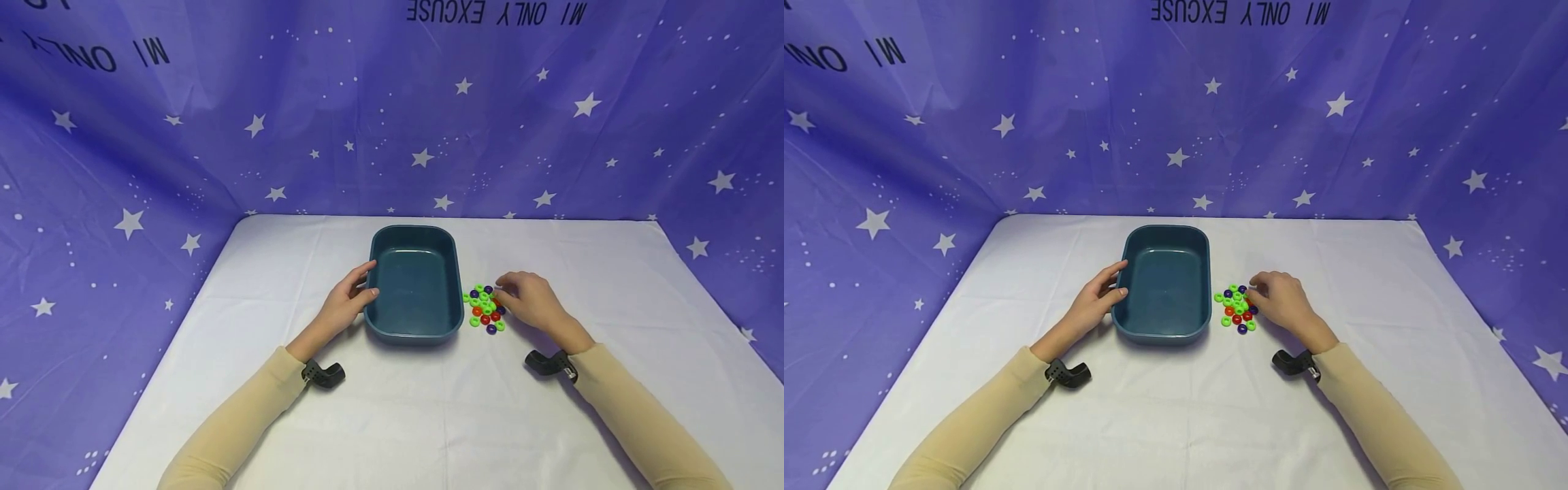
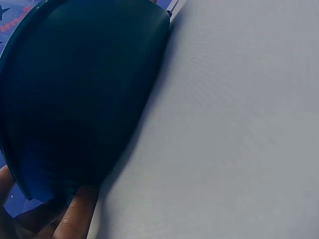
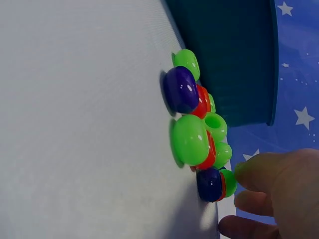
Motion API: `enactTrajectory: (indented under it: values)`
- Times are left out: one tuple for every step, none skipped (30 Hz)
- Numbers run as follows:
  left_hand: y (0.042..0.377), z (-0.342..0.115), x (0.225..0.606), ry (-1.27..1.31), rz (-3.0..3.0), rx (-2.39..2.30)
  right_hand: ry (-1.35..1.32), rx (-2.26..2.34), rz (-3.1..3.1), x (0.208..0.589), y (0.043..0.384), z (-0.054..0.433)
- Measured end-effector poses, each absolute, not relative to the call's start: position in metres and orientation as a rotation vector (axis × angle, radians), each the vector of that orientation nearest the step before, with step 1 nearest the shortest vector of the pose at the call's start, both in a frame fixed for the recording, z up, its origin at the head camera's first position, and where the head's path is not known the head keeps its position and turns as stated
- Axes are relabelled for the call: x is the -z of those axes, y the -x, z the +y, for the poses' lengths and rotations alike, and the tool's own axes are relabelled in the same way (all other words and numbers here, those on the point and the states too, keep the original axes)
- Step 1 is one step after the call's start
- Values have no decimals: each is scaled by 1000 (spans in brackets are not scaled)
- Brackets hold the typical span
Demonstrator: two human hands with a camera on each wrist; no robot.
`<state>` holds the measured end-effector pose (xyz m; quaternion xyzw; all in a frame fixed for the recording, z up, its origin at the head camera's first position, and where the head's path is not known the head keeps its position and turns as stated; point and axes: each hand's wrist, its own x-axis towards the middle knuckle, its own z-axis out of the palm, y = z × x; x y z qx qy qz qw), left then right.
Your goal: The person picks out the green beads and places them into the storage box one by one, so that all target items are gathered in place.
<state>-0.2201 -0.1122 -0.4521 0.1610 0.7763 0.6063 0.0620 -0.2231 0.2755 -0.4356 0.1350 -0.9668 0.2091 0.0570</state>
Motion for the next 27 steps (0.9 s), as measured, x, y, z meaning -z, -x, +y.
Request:
enactTrajectory:
  values:
    - [220,-112,452,-486,2347,-1833,-393,-639,-2940,435,223,275]
    - [220,-112,452,-484,2349,-1832,-385,-644,-2946,436,223,274]
    - [220,-112,453,-481,2349,-1834,-375,-648,-2953,436,223,274]
    - [220,-112,453,-479,2349,-1835,-364,-651,-2961,436,224,273]
    - [220,-112,453,-480,2349,-1836,-354,-655,-2971,436,224,273]
    - [221,-112,453,-481,2349,-1837,-343,-659,-2982,436,225,272]
    - [221,-112,453,-480,2350,-1837,-332,-661,-2991,437,225,272]
    - [221,-112,453,-479,2351,-1838,-321,-663,-2999,437,226,271]
    - [221,-112,453,-478,2352,-1836,-308,-664,-3005,437,227,271]
    - [221,-112,453,-479,2353,-1835,-296,-669,-3009,438,228,271]
    - [221,-112,453,-480,2351,-1836,-283,-673,-3013,438,228,270]
    - [221,-112,453,-479,2349,-1836,-272,-678,-3016,438,229,270]
    - [221,-112,453,-479,2347,-1836,-258,-684,-3018,438,229,269]
    - [221,-112,453,-478,2345,-1838,-243,-693,-3023,438,229,268]
    - [221,-112,453,-479,2344,-1839,-231,-703,-3028,437,230,268]
    - [221,-112,453,-480,2343,-1842,-220,-715,-3033,437,230,267]
    - [221,-112,453,-479,2342,-1842,-210,-727,-3039,437,230,266]
    - [221,-112,452,-475,2343,-1841,-200,-737,-3044,436,230,266]
    - [221,-112,452,-475,2345,-1840,-190,-745,-3048,436,230,266]
    - [221,-112,452,-473,2348,-1839,-186,-751,-3051,436,230,265]
    - [221,-112,452,-472,2350,-1837,-187,-751,-3052,436,230,265]
    - [221,-112,452,-470,2348,-1838,-186,-752,-3053,437,230,265]
    - [221,-112,452,-466,2346,-1838,-188,-752,-3052,437,230,265]
    - [221,-112,452,-465,2346,-1838,-187,-751,-3051,437,230,266]
    - [222,-112,452,-467,2345,-1838,-189,-751,-3051,438,230,266]
    - [222,-112,453,-464,2343,-1841,-195,-751,-3049,438,230,266]
    - [222,-112,453,-465,2341,-1842,-199,-752,-3048,438,230,267]
